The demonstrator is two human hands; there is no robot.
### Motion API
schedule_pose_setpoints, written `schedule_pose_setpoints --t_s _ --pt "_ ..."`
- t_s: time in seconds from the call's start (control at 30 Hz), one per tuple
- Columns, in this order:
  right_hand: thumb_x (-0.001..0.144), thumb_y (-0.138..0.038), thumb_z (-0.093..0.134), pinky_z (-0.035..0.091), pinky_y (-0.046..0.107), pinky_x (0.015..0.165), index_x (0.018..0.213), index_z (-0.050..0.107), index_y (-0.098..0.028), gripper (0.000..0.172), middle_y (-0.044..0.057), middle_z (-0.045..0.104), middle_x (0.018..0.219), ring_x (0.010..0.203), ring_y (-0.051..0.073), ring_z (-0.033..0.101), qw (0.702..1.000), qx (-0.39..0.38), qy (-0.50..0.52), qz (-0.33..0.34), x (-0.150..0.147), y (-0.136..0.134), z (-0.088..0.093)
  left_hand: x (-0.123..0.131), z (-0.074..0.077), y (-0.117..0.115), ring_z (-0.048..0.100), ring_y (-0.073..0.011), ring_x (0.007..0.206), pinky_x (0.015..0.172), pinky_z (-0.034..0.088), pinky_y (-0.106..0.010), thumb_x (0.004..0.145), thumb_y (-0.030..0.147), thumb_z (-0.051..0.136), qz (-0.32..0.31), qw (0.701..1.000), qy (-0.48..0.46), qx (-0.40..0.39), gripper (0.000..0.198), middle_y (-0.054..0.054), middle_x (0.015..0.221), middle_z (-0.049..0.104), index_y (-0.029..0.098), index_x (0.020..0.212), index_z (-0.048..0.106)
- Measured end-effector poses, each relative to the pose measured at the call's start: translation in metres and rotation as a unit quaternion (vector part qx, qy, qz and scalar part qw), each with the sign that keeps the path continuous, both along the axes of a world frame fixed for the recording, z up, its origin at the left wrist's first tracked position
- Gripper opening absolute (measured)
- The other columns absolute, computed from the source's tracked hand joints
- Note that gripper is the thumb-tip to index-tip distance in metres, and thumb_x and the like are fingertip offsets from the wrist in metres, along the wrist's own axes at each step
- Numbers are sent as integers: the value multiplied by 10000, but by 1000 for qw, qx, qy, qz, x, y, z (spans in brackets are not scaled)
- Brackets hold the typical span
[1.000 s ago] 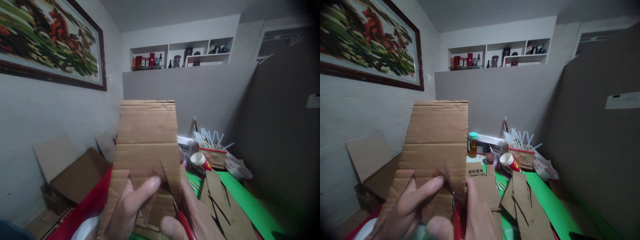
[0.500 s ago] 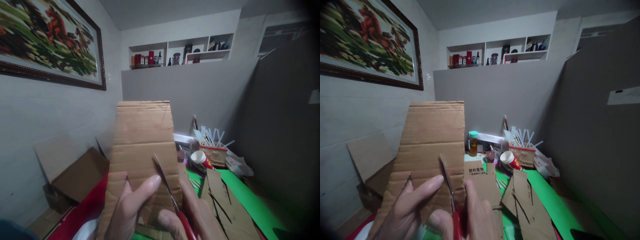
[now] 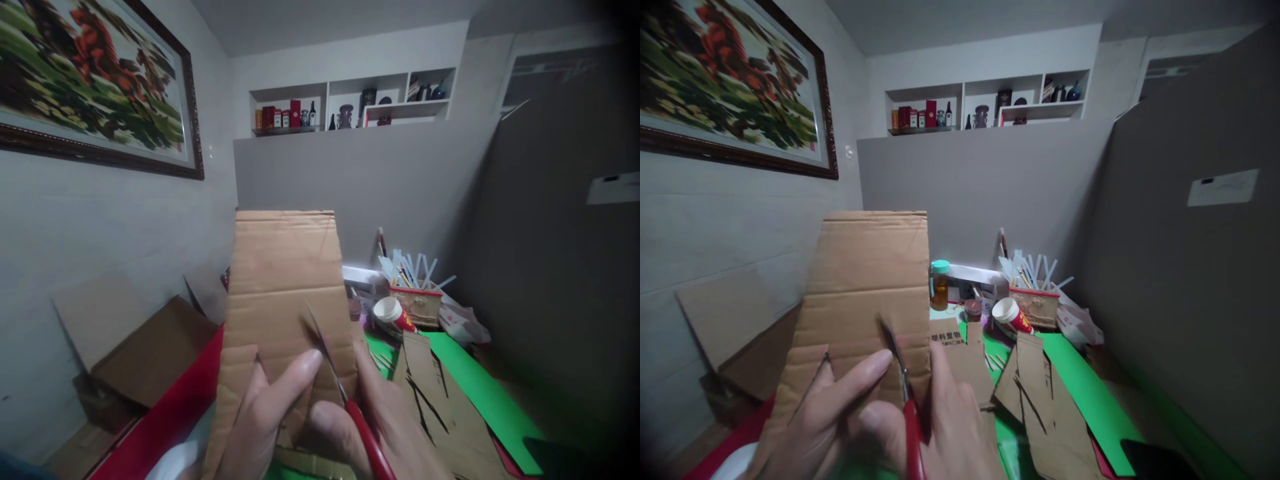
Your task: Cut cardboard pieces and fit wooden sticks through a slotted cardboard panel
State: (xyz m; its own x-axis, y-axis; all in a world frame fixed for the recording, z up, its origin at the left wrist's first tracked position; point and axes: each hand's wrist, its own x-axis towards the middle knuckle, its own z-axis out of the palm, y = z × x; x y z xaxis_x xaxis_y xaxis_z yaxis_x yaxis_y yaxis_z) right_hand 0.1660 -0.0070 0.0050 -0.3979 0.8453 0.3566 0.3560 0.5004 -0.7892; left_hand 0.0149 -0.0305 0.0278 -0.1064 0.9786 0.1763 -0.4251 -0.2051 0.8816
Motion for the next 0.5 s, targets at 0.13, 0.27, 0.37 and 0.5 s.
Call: schedule_pose_setpoints --t_s 0.13,0.27,0.37,0.5 --pt "828 -653 655 528 424 871 1429 459 -241 754 86 709 934 940 345 693 994 -112 2 -12 0 2 4 0 -7 7 528 -290 1345 1127 440 -376 807 257 721 31 998 47 1 564 -10 1274 720 280 1360 610" --pt "794 -683 663 533 439 817 1455 400 -239 838 98 695 998 949 335 674 991 -128 29 19 -3 3 11 1 -12 15 539 -282 1334 1092 471 -356 816 266 723 12 1000 -11 2 582 -22 1279 719 263 1381 580" --pt "804 -691 642 529 387 737 1459 387 -256 827 66 684 936 839 274 670 985 -141 59 75 -5 7 10 0 -11 21 594 -255 1276 1069 481 -307 813 306 750 83 996 1 24 631 -23 1283 715 262 1406 541" --pt "778 -631 713 461 277 562 1477 339 -248 880 5 606 779 622 171 574 972 -195 86 99 -7 14 -1 -5 -11 26 644 -240 1194 1028 503 -287 803 336 770 167 985 39 39 547 -10 1216 736 267 1320 607"
